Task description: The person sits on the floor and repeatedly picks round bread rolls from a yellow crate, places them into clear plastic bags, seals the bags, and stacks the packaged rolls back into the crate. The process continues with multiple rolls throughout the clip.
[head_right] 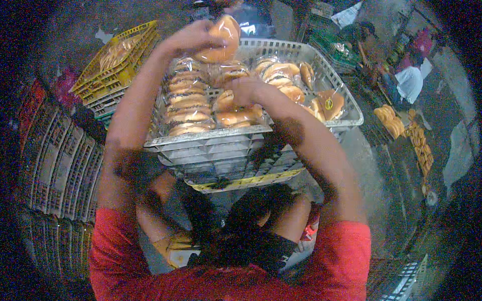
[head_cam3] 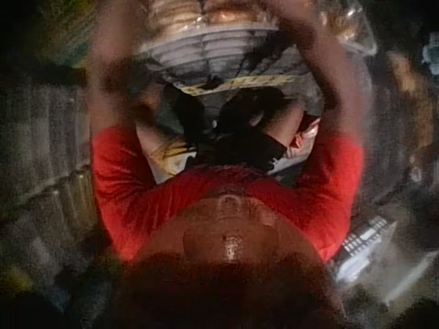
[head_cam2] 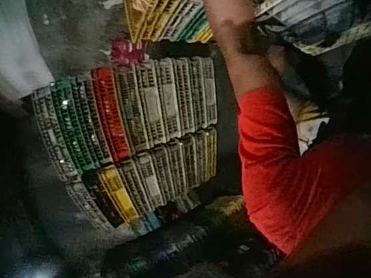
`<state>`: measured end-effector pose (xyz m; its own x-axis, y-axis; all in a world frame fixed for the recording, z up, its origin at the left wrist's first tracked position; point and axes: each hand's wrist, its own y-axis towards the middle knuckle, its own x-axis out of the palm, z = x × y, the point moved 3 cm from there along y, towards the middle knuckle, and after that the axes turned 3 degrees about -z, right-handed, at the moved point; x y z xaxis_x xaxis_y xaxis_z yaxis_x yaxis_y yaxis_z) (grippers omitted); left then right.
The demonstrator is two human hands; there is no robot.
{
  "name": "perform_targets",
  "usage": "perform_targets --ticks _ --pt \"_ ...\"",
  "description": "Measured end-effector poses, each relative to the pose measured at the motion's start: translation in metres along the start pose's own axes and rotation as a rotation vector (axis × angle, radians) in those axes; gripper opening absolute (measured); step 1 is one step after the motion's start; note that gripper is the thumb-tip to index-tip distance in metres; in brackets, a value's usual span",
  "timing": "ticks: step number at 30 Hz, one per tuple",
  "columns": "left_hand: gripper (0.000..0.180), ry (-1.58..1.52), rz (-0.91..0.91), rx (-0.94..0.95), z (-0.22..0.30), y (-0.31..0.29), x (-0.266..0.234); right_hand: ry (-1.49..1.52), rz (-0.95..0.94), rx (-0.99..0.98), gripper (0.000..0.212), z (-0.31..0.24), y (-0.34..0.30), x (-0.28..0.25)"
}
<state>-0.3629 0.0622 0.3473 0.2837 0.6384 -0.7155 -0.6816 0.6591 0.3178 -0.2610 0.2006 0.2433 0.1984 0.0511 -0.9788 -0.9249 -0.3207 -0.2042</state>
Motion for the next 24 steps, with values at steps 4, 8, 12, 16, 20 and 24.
perform_targets --ticks 4,8,12,16,20,24 --pt "0.054 -0.457 -0.034 0.078 0.05 -0.06 -0.025 -0.016 0.049 0.047 0.056 -0.023 -0.023 -0.016" --pt "0.046 -0.829 0.137 0.168 0.09 -0.121 -0.009 0.11 0.03 -0.232 0.052 0.0 -0.004 0.01" --pt "0.051 -0.997 0.405 0.216 0.094 -0.193 0.02 0.034 0.324 -0.167 0.04 -0.001 -0.011 -0.006" --pt "0.077 -0.919 0.424 0.262 0.105 -0.26 0.073 1.207 0.932 -0.217 0.039 -0.099 -0.135 -0.004" --pt "0.087 -0.089 0.46 0.207 0.118 -0.28 0.137 1.36 0.92 0.148 0.04 -0.11 -0.208 0.116" --pt "0.071 -0.718 0.064 0.07 0.097 -0.316 0.215 1.521 1.03 0.399 0.029 -0.119 -0.235 0.192"
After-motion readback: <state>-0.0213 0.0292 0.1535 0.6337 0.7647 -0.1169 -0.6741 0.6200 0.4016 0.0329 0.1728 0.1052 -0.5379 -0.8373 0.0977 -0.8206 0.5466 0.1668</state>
